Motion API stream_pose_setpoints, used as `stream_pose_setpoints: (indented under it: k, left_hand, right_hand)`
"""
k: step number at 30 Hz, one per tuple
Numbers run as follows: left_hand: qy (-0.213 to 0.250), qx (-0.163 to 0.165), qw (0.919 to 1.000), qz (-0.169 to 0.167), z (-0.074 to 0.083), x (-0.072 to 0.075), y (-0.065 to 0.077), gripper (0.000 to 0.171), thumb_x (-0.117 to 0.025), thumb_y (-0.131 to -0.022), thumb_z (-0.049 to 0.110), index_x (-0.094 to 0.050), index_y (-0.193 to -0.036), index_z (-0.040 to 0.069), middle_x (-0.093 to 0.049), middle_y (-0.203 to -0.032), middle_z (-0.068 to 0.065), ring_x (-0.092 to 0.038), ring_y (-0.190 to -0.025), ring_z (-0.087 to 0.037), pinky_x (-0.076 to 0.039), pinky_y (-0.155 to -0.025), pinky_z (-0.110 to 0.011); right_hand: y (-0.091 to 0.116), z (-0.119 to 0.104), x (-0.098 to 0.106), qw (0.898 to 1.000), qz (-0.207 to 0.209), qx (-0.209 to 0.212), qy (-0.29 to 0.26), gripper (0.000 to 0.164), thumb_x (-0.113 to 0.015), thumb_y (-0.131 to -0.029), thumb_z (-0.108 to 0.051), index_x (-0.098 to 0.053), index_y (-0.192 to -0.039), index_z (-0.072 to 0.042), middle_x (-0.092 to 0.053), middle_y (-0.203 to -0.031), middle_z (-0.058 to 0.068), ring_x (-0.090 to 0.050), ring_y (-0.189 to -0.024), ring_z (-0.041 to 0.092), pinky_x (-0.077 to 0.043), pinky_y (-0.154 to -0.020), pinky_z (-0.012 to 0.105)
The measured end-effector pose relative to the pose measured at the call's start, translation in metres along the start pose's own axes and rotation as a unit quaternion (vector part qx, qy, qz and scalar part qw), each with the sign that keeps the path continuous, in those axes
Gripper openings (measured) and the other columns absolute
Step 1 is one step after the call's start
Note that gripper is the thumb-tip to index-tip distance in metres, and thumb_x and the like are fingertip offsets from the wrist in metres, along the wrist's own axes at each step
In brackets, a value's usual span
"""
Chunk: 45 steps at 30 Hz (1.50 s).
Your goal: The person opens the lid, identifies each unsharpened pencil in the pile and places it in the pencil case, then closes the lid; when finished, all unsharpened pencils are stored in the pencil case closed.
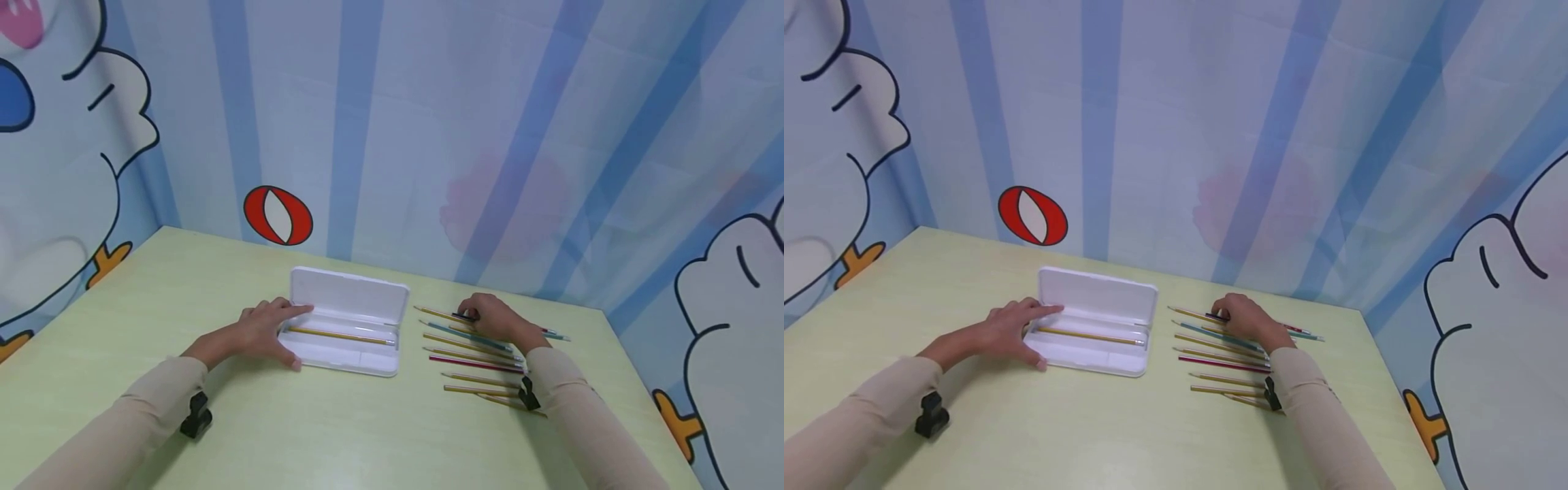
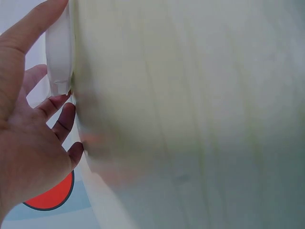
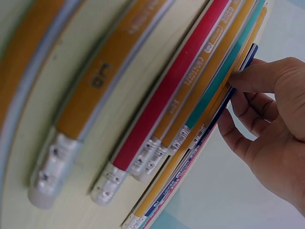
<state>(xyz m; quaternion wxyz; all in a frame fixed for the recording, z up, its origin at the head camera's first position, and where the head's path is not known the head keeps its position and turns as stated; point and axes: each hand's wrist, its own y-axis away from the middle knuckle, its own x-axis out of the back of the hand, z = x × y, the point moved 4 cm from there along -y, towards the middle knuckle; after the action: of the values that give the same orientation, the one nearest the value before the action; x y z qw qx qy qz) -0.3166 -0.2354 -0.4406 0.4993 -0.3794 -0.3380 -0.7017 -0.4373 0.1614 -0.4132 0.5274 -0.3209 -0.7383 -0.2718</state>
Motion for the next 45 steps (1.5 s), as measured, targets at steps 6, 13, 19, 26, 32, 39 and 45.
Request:
stream_pose_setpoints:
  k: [6, 13, 19, 26, 32, 39, 45]
  left_hand:
    - [0.001, 0.002, 1.0000, -0.002, 0.000, 0.000, 0.000, 0.102, -0.089, -0.068, 0.048, -0.042, -0.153, 0.018, -0.044, -0.143, -0.021, -0.043, -0.124, -0.039, -0.030, -0.104, -0.067]
    - [0.006, 0.012, 0.9999, -0.005, -0.003, -0.001, -0.002, 0.103, -0.089, -0.067, 0.048, -0.041, -0.153, 0.019, -0.043, -0.145, -0.021, -0.041, -0.127, -0.040, -0.027, -0.107, -0.068]
    - [0.005, 0.013, 0.9999, -0.007, -0.002, -0.003, -0.002, 0.103, -0.089, -0.067, 0.048, -0.041, -0.153, 0.020, -0.043, -0.144, -0.020, -0.042, -0.127, -0.040, -0.028, -0.106, -0.068]
    - [0.005, 0.019, 0.9998, -0.009, -0.001, -0.001, -0.002, 0.103, -0.089, -0.067, 0.048, -0.040, -0.154, 0.020, -0.042, -0.145, -0.021, -0.041, -0.128, -0.040, -0.026, -0.108, -0.068]
    - [0.007, 0.024, 0.9996, -0.012, -0.001, -0.001, -0.002, 0.103, -0.089, -0.068, 0.048, -0.040, -0.154, 0.020, -0.042, -0.146, -0.021, -0.040, -0.129, -0.041, -0.026, -0.108, -0.069]
    - [0.015, 0.022, 0.9996, -0.011, -0.002, -0.002, -0.001, 0.102, -0.089, -0.068, 0.047, -0.040, -0.154, 0.020, -0.039, -0.149, -0.023, -0.038, -0.131, -0.042, -0.026, -0.108, -0.068]
    - [0.015, 0.022, 0.9996, -0.012, -0.001, -0.001, -0.001, 0.102, -0.089, -0.068, 0.047, -0.040, -0.154, 0.020, -0.039, -0.149, -0.022, -0.039, -0.130, -0.042, -0.026, -0.108, -0.068]
  right_hand:
    - [-0.001, 0.001, -0.001, 1.000, -0.004, 0.005, 0.013, 0.025, -0.058, -0.093, 0.005, -0.072, -0.111, -0.003, -0.067, -0.097, 0.009, -0.055, -0.081, 0.019, -0.047, -0.076, 0.039]
    - [-0.002, 0.000, 0.001, 1.000, -0.008, 0.019, 0.018, 0.023, -0.058, -0.095, 0.003, -0.073, -0.109, -0.005, -0.067, -0.093, 0.006, -0.050, -0.075, 0.017, -0.041, -0.071, 0.036]
    - [-0.003, -0.002, 0.001, 0.999, -0.015, 0.022, 0.018, 0.026, -0.054, -0.094, 0.007, -0.073, -0.106, -0.007, -0.057, -0.079, 0.002, -0.040, -0.069, 0.015, -0.035, -0.069, 0.036]
    - [-0.002, -0.007, 0.012, 0.999, -0.023, 0.021, 0.023, 0.032, -0.051, -0.094, 0.007, -0.071, -0.118, -0.002, -0.052, -0.075, 0.002, -0.035, -0.065, 0.014, -0.035, -0.068, 0.036]
    - [0.001, -0.018, 0.023, 0.999, -0.043, 0.014, 0.014, 0.036, -0.045, -0.098, 0.004, -0.064, -0.129, 0.002, -0.057, -0.074, 0.004, -0.032, -0.062, 0.013, -0.036, -0.068, 0.035]
    - [0.004, -0.031, 0.034, 0.998, -0.062, 0.019, 0.010, 0.037, -0.043, -0.100, 0.001, -0.058, -0.134, 0.003, -0.052, -0.066, 0.003, -0.031, -0.057, 0.012, -0.035, -0.065, 0.033]
    - [0.007, -0.042, 0.043, 0.997, -0.078, 0.019, 0.003, 0.036, -0.047, -0.101, -0.001, -0.055, -0.135, 0.005, -0.064, -0.083, 0.015, -0.048, -0.059, 0.013, -0.043, -0.066, 0.034]
